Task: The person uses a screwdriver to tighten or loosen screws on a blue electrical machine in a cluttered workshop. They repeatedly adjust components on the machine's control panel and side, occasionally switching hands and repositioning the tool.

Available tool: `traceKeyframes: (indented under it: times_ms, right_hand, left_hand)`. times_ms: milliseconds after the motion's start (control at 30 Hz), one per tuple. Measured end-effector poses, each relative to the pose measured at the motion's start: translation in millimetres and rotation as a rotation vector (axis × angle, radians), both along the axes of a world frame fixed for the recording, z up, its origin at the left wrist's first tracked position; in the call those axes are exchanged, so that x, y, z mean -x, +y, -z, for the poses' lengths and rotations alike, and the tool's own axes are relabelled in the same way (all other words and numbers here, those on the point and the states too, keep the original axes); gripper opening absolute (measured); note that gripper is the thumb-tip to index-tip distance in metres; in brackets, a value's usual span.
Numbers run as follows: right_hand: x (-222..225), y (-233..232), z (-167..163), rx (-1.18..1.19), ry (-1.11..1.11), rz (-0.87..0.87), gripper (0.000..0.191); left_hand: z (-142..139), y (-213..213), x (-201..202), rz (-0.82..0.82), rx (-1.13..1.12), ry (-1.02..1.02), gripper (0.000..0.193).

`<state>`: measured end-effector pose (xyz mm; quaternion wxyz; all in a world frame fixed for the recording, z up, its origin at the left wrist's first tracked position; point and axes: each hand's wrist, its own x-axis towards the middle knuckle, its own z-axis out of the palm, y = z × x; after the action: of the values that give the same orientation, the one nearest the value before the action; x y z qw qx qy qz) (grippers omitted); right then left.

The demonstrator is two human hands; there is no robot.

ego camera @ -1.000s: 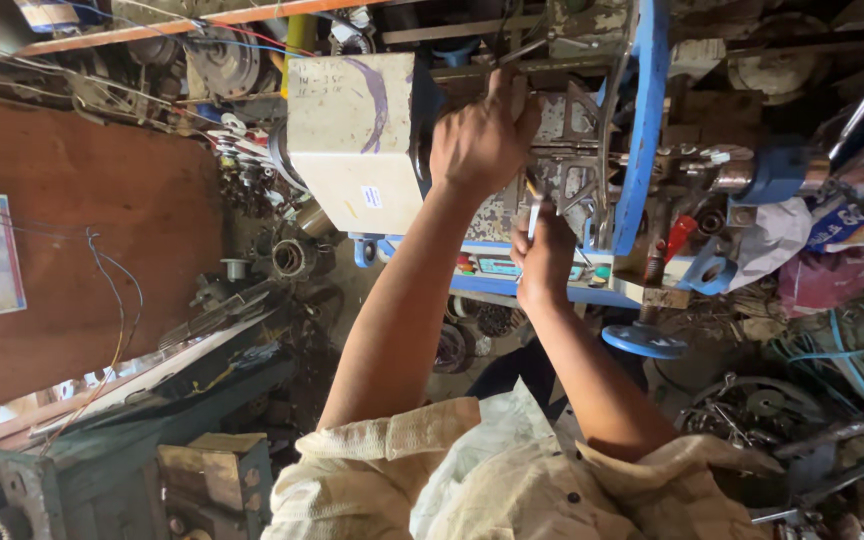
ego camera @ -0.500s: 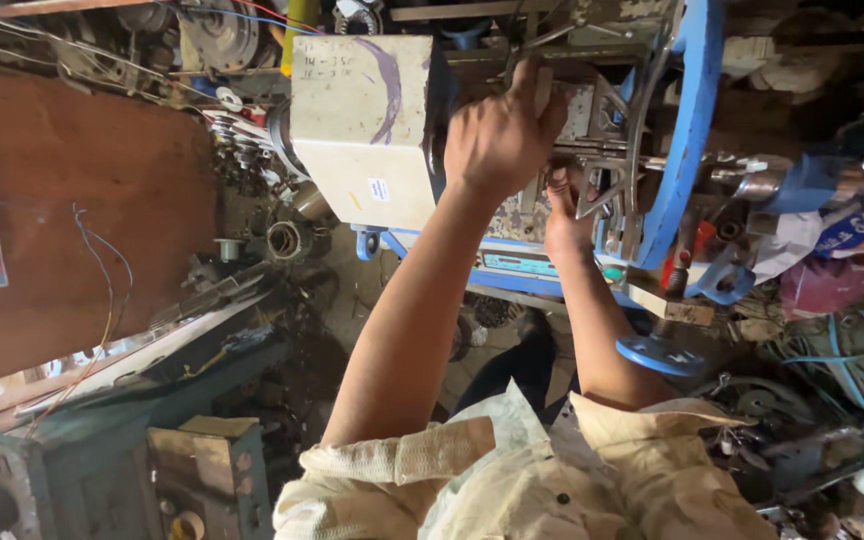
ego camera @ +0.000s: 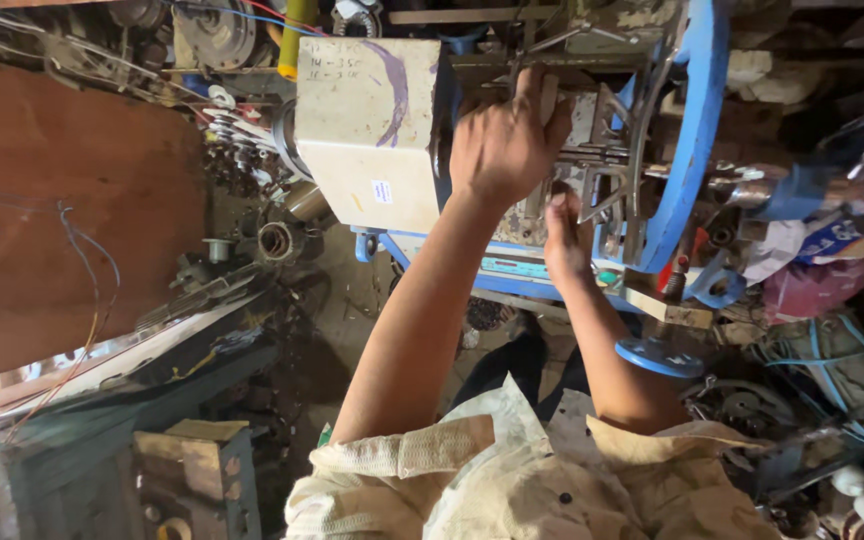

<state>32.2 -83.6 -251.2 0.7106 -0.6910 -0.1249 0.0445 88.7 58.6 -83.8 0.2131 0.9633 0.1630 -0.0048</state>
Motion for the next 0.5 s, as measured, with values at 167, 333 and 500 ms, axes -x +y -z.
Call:
traceKeyframes:
  times_ms: [167, 333, 500]
  right_hand:
    - [9, -6, -6, 0.082, 0.293, -0.029, 0.046]
    - [7, -1, -25, -0.103, 0.182, -0.080, 0.049]
    - [7, -1, -29, -0.055, 0.109, -0.071, 0.051]
  left_hand:
    - [-6, -11, 7, 0.031, -0.420, -0.503, 0.041]
    - [-9, -27, -9, -0.194, 0.122, -0.374, 0.042]
    - [-7, -34, -33, -0.290, 0.165, -0.066, 0.038]
